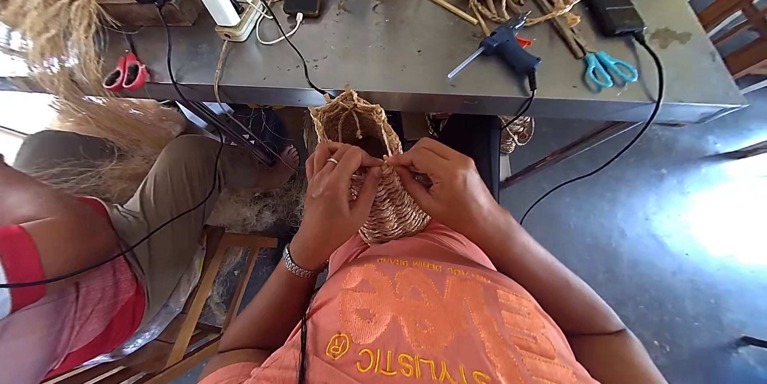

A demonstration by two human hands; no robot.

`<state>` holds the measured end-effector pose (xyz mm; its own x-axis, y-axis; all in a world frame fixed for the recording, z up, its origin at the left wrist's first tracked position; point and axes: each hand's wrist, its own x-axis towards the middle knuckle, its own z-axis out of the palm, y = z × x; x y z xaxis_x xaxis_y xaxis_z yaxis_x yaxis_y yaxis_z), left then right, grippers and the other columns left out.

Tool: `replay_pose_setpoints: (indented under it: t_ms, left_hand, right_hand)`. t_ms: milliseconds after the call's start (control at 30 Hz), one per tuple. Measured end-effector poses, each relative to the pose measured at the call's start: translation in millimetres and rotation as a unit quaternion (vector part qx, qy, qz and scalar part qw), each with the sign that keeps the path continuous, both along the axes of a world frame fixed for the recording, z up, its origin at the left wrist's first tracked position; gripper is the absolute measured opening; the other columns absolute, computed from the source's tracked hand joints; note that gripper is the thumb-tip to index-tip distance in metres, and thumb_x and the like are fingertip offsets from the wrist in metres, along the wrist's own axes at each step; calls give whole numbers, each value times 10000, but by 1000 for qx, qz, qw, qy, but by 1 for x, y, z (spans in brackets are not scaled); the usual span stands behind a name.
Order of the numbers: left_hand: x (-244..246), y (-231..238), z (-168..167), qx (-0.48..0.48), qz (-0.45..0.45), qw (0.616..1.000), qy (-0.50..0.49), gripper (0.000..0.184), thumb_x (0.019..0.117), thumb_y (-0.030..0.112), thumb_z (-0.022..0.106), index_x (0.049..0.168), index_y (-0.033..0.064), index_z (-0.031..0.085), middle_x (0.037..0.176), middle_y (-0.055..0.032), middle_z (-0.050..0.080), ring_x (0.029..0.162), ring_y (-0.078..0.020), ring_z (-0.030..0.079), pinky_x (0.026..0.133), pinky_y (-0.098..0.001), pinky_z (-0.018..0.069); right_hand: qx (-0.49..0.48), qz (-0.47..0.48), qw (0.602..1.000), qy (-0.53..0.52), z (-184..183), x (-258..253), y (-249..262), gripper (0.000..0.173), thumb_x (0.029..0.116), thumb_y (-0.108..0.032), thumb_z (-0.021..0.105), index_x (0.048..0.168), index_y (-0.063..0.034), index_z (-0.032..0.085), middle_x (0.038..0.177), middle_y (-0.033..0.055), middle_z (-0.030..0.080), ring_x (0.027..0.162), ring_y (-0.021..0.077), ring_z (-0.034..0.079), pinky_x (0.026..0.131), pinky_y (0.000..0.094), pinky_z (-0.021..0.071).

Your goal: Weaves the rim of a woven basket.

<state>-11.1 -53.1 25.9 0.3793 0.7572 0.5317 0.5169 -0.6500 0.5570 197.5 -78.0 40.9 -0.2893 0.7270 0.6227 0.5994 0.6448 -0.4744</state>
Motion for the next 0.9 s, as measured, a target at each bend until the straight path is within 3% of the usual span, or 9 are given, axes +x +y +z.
replay_pose_setpoints:
  t_ms: [167,433,600,767,900]
  left_hand:
    - [6,-2,2,11,30,999,29,155,970,214,561,1005,160,702,1004,39,671,1099,-193,538,1018,-457,361]
    - [4,2,3,5,30,996,80,160,969,240,548,992,183,695,957,50,659,1055,-191,540,982,-469,340]
    - [5,-2,-3,20,32,997,63,192,1021,256,531,1100,155,674,1031,15,649,1105,-215,526,1015,-478,333]
    - [1,2,2,26,25,999,34,173,1018,244,566,1092,131,674,1019,8,660,1078,-209,542,1018,-467,360]
    - [-6,5,5,24,8,999,33,190,1016,264,584,1105,140,697,1022,24,686,1090,-193,567,1003,-457,391]
  right_hand:
    - [-26,-16,999,-16,-2,-5,-4,142,945,-62,629,1010,-2,740,881,75,661,758,124,634,682,245,565]
    - [-48,-7,998,-42,-4,-6,2,107,934,-44,614,928,-14,716,854,76,658,768,150,652,697,279,574]
    - [-64,-2,998,9,-7,-3,3,107,946,-41,625,979,-11,722,914,73,680,804,108,666,734,239,590]
    - [-55,6,996,75,-11,-5,6,160,992,-86,623,1108,-26,714,1025,81,710,858,91,680,772,234,596]
    - [0,-10,999,35,-9,-8,6,181,969,-45,618,1088,-25,753,953,80,695,841,114,675,758,241,593]
